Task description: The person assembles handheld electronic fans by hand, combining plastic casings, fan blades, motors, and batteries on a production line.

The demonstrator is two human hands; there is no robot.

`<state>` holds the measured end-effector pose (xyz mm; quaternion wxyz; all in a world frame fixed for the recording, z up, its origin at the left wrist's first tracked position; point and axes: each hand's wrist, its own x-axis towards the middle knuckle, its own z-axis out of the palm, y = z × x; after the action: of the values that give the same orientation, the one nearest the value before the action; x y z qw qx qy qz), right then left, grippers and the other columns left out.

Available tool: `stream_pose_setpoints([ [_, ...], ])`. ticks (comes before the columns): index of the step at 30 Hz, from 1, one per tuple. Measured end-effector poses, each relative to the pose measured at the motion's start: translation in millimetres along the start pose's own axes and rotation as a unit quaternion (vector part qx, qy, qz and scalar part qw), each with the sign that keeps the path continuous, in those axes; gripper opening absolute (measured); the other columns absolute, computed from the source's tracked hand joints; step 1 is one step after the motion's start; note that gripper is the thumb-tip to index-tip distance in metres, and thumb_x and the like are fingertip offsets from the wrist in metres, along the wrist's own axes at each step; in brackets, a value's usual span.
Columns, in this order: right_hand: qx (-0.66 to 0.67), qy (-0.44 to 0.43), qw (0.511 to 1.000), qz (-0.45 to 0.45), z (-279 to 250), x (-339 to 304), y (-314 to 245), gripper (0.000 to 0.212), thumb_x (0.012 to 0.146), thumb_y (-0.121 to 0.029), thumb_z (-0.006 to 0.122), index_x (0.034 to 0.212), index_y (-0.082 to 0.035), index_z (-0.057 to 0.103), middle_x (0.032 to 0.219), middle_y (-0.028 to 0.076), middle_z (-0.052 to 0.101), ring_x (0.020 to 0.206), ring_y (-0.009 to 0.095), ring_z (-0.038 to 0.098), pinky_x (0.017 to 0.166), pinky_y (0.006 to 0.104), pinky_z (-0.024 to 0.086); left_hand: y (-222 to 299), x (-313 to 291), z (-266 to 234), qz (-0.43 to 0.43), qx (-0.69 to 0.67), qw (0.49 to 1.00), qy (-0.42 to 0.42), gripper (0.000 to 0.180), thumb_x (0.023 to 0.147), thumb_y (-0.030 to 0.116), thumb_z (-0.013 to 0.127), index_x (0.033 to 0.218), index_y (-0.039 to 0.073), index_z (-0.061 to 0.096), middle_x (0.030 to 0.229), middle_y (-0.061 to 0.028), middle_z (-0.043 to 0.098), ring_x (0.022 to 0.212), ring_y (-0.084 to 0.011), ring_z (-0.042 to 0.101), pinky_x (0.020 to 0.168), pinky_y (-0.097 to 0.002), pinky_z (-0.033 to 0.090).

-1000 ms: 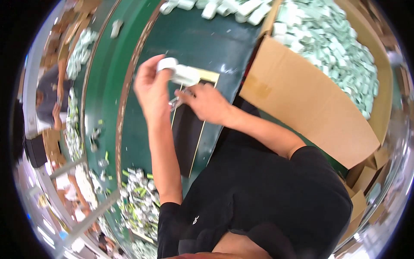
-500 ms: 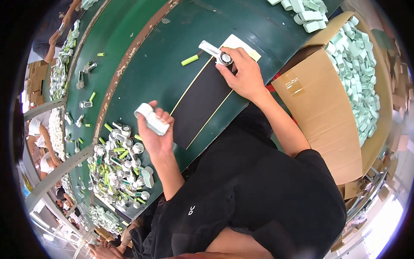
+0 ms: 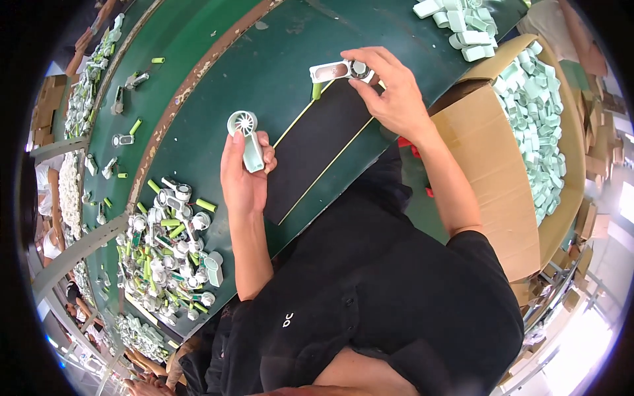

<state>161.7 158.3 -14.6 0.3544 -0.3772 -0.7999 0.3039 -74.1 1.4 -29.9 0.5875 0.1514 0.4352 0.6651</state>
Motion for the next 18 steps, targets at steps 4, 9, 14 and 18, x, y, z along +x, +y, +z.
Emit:
stream_pose_setpoints([
  [4, 0.035, -0.005, 0.997, -0.070, -19, 10, -22, 0.044, 0.085, 0.010, 0.069, 0.125, -0.008, 0.070, 0.121, 0.010, 0.069, 0.092, 0.019, 0.067, 0.074, 0.0294, 0.055, -9, 18, 7, -0.014, -0.031, 0.999, -0.024, 0.042, 0.112, 0.043, 0.040, 0.124, 0.005, 0.055, 0.094, -0.0081, 0.062, 0.077, -0.0172, 0.056, 0.067, -0.0343, 0.047],
  [9, 0.108, -0.041, 0.987, -0.115, -34, 16, -51, 0.047, 0.080, 0.013, 0.069, 0.123, -0.007, 0.072, 0.123, 0.008, 0.070, 0.099, 0.018, 0.066, 0.073, 0.0274, 0.051, -2, 19, 38, -0.002, -0.013, 0.997, -0.080, 0.057, 0.112, 0.052, 0.029, 0.127, 0.004, 0.055, 0.096, -0.0084, 0.061, 0.083, -0.0180, 0.058, 0.076, -0.0354, 0.051],
  [14, 0.113, -0.073, 0.980, -0.146, -29, 19, -66, 0.046, 0.081, 0.011, 0.070, 0.123, -0.008, 0.072, 0.122, 0.008, 0.070, 0.099, 0.019, 0.067, 0.073, 0.0285, 0.052, -2, 12, 51, -0.033, -0.030, 0.993, -0.108, 0.065, 0.110, 0.054, 0.026, 0.139, 0.000, 0.050, 0.112, -0.0127, 0.067, 0.086, -0.0225, 0.062, 0.075, -0.0398, 0.051],
  [18, 0.068, -0.087, 0.985, -0.131, -24, 19, -64, 0.047, 0.082, 0.010, 0.071, 0.125, -0.010, 0.072, 0.120, 0.008, 0.070, 0.096, 0.019, 0.067, 0.072, 0.0282, 0.053, 3, 3, 59, -0.025, -0.030, 0.990, -0.137, 0.065, 0.111, 0.052, 0.026, 0.143, 0.000, 0.047, 0.105, -0.0145, 0.060, 0.080, -0.0230, 0.059, 0.074, -0.0396, 0.050],
])
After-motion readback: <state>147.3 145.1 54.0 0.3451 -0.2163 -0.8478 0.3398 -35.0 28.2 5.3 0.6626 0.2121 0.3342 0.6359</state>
